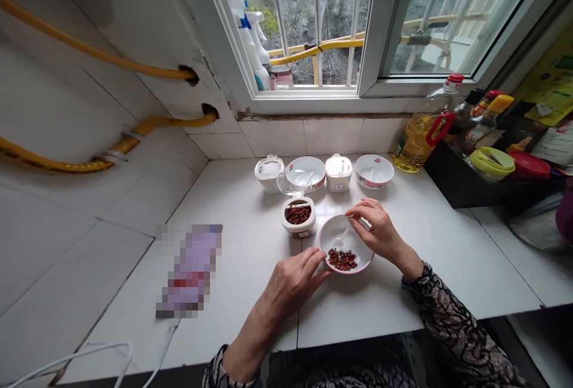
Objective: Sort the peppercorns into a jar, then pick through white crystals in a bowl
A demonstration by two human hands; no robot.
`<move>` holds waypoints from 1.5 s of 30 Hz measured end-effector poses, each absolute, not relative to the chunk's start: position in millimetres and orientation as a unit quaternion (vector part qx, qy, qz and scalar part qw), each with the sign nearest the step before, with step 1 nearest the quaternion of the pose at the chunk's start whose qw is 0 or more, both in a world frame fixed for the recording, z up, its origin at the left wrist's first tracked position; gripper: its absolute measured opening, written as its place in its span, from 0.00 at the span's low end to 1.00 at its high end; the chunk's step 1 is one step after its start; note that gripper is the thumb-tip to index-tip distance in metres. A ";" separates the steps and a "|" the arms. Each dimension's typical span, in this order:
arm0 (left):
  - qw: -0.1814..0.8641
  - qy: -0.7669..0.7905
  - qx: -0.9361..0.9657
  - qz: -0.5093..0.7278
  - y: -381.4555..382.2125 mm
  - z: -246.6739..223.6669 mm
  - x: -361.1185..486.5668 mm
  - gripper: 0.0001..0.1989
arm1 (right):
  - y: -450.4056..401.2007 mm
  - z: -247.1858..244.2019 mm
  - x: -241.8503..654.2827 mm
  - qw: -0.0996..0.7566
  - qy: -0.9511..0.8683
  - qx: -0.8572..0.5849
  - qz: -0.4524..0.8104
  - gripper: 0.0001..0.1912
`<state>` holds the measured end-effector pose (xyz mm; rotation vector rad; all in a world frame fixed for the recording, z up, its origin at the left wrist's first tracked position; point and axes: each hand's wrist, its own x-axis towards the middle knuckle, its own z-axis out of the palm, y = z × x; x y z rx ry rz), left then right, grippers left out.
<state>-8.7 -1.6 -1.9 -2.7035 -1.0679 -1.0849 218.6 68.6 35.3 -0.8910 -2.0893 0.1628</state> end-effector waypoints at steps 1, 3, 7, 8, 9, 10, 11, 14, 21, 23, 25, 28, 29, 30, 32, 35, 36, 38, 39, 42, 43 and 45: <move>0.020 -0.345 -0.871 -0.349 -1.8 -1.6 -8.5 0.09 | 68.6 34.9 218.4 0.420 -0.831 -0.359 0.060 0.07; 0.025 -0.346 -0.871 -0.348 -2.0 -1.0 -8.1 0.09 | 67.5 34.5 216.8 0.413 -0.836 -0.358 0.055 0.07; 0.034 -0.348 -0.871 -0.345 -2.1 -1.0 -7.7 0.10 | 62.6 34.0 211.1 0.387 -0.853 -0.341 0.082 0.06; 0.033 -0.348 -0.871 -0.345 -2.0 -1.4 -7.9 0.10 | 61.7 33.5 210.1 0.387 -0.852 -0.341 0.091 0.06; 0.032 -0.348 -0.871 -0.345 -1.9 -1.8 -8.0 0.10 | 61.2 32.9 209.6 0.390 -0.848 -0.344 0.100 0.06; 0.030 -0.349 -0.871 -0.345 -1.8 -2.1 -8.3 0.10 | 61.1 32.1 209.5 0.397 -0.841 -0.350 0.109 0.06; 0.029 -0.349 -0.871 -0.344 -1.7 -2.4 -8.5 0.10 | 61.4 31.3 209.7 0.405 -0.832 -0.359 0.119 0.06; 0.030 -0.348 -0.872 -0.343 -1.5 -2.7 -9.0 0.09 | 63.3 29.4 211.4 0.429 -0.798 -0.394 0.157 0.06; 0.039 -0.348 -0.873 -0.340 -1.5 -2.5 -8.9 0.10 | 64.0 33.3 213.0 0.464 -0.701 -0.462 0.282 0.06; 0.041 -0.351 -0.871 -0.340 -1.5 -2.9 -8.7 0.10 | 64.5 33.5 212.9 0.470 -0.675 -0.468 0.324 0.06; 0.042 -0.351 -0.871 -0.341 -1.3 -3.3 -8.3 0.10 | 65.4 33.0 212.9 0.476 -0.658 -0.469 0.348 0.07; 0.041 -0.348 -0.870 -0.346 -1.0 -3.4 -7.7 0.10 | 66.8 32.1 213.4 0.476 -0.652 -0.467 0.361 0.08; 0.040 -0.348 -0.870 -0.347 -1.1 -3.3 -7.4 0.10 | 67.2 31.9 213.9 0.474 -0.652 -0.467 0.364 0.08; 0.039 -0.348 -0.870 -0.348 -1.2 -3.2 -7.2 0.10 | 67.7 31.7 214.5 0.472 -0.651 -0.468 0.367 0.08; 0.038 -0.349 -0.869 -0.350 -1.5 -3.2 -6.7 0.10 | 69.2 30.9 216.3 0.467 -0.649 -0.470 0.374 0.09; 0.038 -0.353 -0.867 -0.351 -1.9 -3.9 -6.1 0.10 | 73.5 29.4 219.3 0.468 -0.637 -0.473 0.390 0.12; 0.039 -0.354 -0.866 -0.352 -1.9 -4.2 -5.8 0.10 | 75.6 29.4 219.9 0.470 -0.632 -0.474 0.393 0.13; 0.042 -0.354 -0.865 -0.353 -1.6 -4.5 -5.2 0.10 | 80.3 31.2 219.4 0.479 -0.624 -0.475 0.394 0.15; 0.044 -0.354 -0.865 -0.353 -1.4 -4.5 -4.9 0.11 | 82.6 33.5 218.1 0.484 -0.623 -0.474 0.390 0.16; 0.044 -0.352 -0.866 -0.353 -0.8 -3.3 -3.8 0.12 | 88.4 45.6 209.1 0.501 -0.637 -0.463 0.358 0.14; 0.046 -0.352 -0.865 -0.354 -0.8 -2.7 -3.5 0.12 | 89.7 50.7 204.7 0.505 -0.648 -0.458 0.339 0.12; 0.055 -0.353 -0.864 -0.356 -0.9 -1.7 -3.0 0.13 | 91.0 60.7 194.6 0.511 -0.679 -0.446 0.281 0.10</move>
